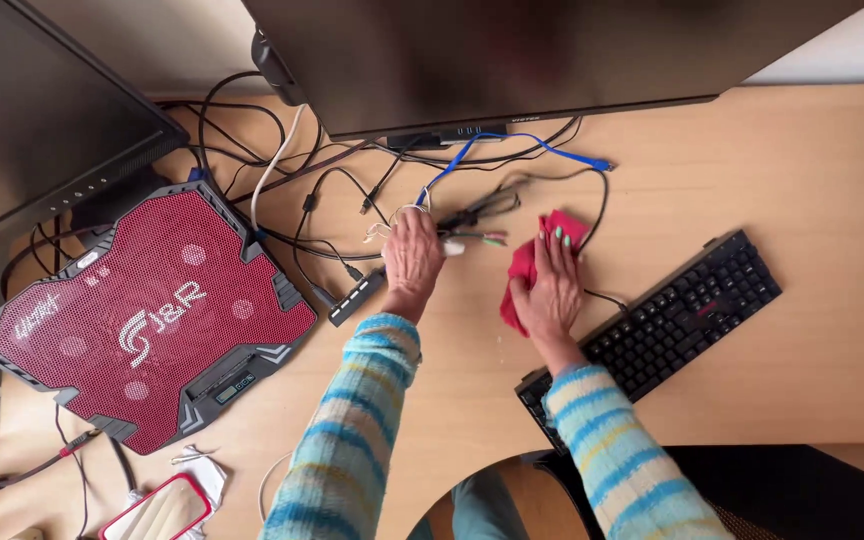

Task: Cleaning a computer desk by wiping the surface, keyboard, cooling pad, and monitor with a red cloth

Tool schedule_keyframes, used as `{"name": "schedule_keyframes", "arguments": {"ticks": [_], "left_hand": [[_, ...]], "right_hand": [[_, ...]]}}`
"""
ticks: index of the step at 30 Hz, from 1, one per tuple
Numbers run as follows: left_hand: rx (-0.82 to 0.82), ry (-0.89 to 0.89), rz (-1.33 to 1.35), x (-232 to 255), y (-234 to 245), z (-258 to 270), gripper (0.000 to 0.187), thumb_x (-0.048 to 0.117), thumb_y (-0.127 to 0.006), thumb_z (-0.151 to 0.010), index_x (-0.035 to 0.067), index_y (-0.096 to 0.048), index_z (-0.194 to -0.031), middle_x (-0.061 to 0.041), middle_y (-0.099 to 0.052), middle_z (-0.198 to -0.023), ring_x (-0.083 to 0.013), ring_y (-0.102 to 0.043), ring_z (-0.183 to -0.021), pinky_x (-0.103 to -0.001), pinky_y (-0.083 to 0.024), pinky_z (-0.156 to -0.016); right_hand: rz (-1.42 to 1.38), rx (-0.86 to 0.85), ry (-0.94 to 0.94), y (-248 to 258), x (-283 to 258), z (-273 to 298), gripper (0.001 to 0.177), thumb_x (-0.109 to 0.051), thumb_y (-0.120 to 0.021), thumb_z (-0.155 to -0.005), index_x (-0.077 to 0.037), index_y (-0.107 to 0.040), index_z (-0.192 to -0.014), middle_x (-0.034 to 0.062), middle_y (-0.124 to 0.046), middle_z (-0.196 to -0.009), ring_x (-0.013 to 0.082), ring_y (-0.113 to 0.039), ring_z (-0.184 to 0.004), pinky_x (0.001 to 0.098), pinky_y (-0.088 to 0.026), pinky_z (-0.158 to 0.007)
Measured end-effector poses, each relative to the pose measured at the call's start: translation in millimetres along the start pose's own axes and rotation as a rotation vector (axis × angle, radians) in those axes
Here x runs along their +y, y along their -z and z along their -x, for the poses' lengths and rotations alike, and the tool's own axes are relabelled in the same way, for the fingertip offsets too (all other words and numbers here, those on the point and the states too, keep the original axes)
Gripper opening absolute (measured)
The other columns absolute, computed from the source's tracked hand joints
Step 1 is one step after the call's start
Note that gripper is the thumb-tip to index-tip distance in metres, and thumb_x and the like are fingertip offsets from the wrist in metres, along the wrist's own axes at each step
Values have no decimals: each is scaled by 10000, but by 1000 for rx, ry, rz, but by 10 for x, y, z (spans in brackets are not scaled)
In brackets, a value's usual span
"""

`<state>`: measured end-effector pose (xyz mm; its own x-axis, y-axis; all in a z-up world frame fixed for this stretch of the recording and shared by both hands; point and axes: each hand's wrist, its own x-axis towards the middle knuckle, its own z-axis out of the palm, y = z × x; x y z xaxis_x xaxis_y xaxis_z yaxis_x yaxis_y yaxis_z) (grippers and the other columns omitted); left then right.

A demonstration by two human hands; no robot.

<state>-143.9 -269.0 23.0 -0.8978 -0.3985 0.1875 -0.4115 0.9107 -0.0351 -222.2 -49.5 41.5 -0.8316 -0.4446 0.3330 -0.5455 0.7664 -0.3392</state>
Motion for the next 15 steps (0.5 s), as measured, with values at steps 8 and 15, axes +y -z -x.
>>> {"name": "schedule_keyframes", "arguments": {"ticks": [8,15], "left_hand": [[42,84,244,-215,876,-274,110,130,-498,-985,40,-496,-1047,-97,-477,-953,-293,-593,-935,-365,-507,-795],[161,-57,156,-281,1063,-462,124,85,-421,-993,20,-509,-1051,-120,-502,-949,-302,-593,-936,-374,-508,-800]], "right_hand": [[-132,-111,186,-528,4,-936,783,-183,-760,-634,-222,-647,-1408,42,-599,-1490,309,-571,-1348,499,-373,-1167],[-64,-127,322,-897,-838,-974,179,-361,-699,-734,-310,-766,-892,-99,-749,-1064,170,-718,-1065,353,-558,-946]]}}
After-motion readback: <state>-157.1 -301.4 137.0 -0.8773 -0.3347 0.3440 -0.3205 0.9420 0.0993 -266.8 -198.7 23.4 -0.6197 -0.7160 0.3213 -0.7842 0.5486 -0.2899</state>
